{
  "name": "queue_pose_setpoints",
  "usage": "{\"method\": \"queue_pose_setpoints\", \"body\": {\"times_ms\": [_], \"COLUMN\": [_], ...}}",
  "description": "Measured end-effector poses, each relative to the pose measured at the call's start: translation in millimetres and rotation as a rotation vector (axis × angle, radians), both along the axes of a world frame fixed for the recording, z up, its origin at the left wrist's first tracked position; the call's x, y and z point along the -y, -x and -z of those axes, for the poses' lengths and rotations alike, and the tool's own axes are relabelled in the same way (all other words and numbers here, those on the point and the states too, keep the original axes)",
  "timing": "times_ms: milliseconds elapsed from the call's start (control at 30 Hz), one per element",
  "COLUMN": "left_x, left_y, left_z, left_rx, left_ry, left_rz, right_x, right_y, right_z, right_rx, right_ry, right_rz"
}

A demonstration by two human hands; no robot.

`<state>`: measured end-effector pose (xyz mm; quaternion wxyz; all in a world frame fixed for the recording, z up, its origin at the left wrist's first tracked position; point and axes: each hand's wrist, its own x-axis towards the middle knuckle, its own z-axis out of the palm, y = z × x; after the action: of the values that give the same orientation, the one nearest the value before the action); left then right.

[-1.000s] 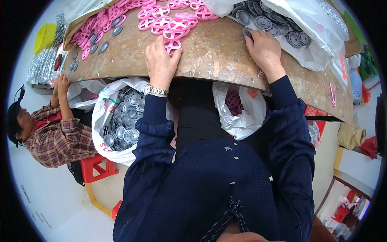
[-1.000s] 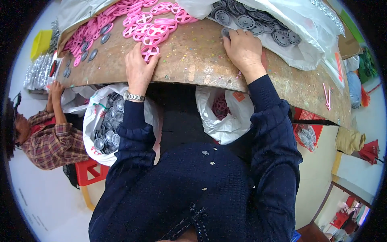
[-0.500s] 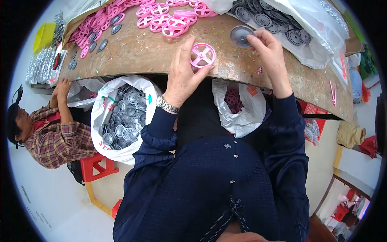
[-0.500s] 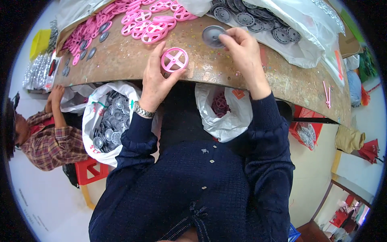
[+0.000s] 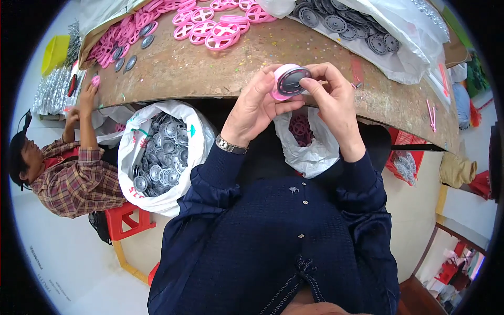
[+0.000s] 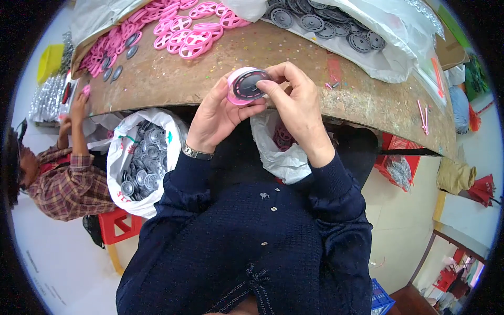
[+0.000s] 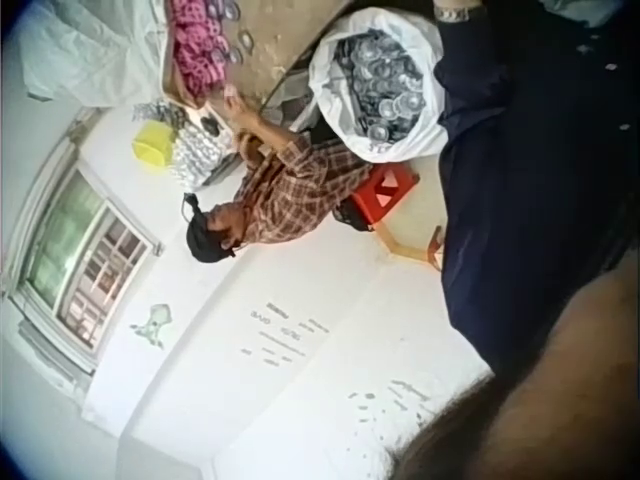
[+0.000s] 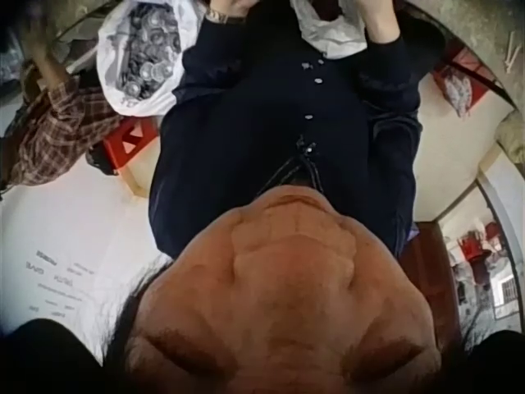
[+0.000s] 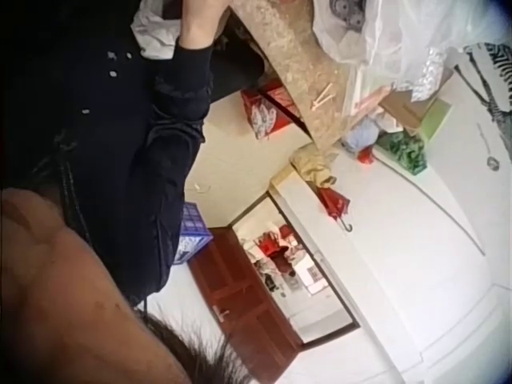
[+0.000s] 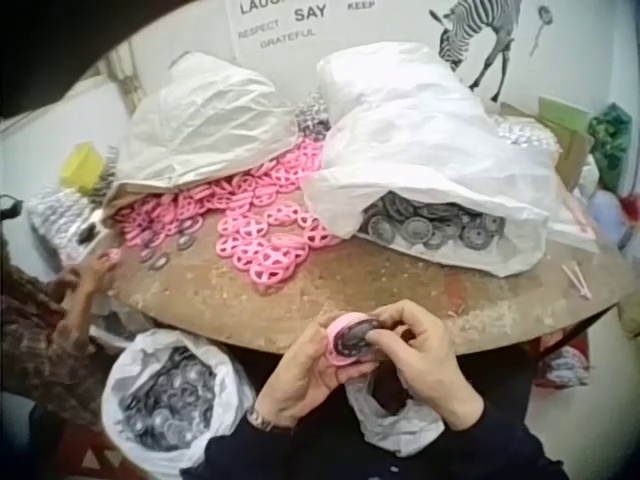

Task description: Assembling small plastic components by fitting pink cross pieces into circular grey bases at a workbench.

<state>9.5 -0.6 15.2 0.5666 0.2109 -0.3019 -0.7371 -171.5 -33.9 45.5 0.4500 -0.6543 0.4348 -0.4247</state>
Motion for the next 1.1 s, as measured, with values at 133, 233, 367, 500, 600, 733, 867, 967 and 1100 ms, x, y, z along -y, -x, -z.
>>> {"method": "queue_pose_setpoints", "body": {"times_ms": [133, 233, 367, 500, 600, 733, 867, 967, 1100], "left_x": [-3.1, -5.1, -7.8, -13.0, -16.4, -16.6, -23.1, -19.7, -15.5], "left_y": [8.0, 9.1, 6.8, 12.3, 14.3, 14.4, 24.3, 25.3, 19.4], "left_z": [-6.6, -4.9, 0.3, -3.1, -7.6, 2.4, -3.9, -5.8, -7.3], "left_rx": [0.052, 0.028, 0.116, 0.436, 0.667, 1.026, 0.944, 0.827, 0.853], "left_ry": [-0.004, -0.013, 0.009, 0.13, 0.282, 0.479, 0.373, 0.263, 0.278], "left_rz": [-0.02, 0.029, 0.044, -0.163, -0.274, -0.522, -0.498, -0.411, -0.213], "right_x": [-7.7, -9.4, -4.6, -6.6, -7.9, -19.0, -22.5, -17.6, -13.9], "right_y": [-2.7, -4.0, 4.6, 6.8, 7.8, 1.7, 1.8, 3.9, 7.5], "right_z": [4.6, 3.3, 14.5, 15.7, 18.2, 12.1, 16.6, 23.7, 23.4], "right_rx": [0.096, 0.185, 0.149, 0.201, 0.242, 0.195, 0.189, 0.212, 0.284], "right_ry": [-0.067, -0.068, -0.075, -0.137, -0.167, -0.095, -0.068, -0.101, -0.18], "right_rz": [0.007, 0.01, -0.088, -0.112, -0.133, -0.115, -0.05, -0.045, -0.056]}}
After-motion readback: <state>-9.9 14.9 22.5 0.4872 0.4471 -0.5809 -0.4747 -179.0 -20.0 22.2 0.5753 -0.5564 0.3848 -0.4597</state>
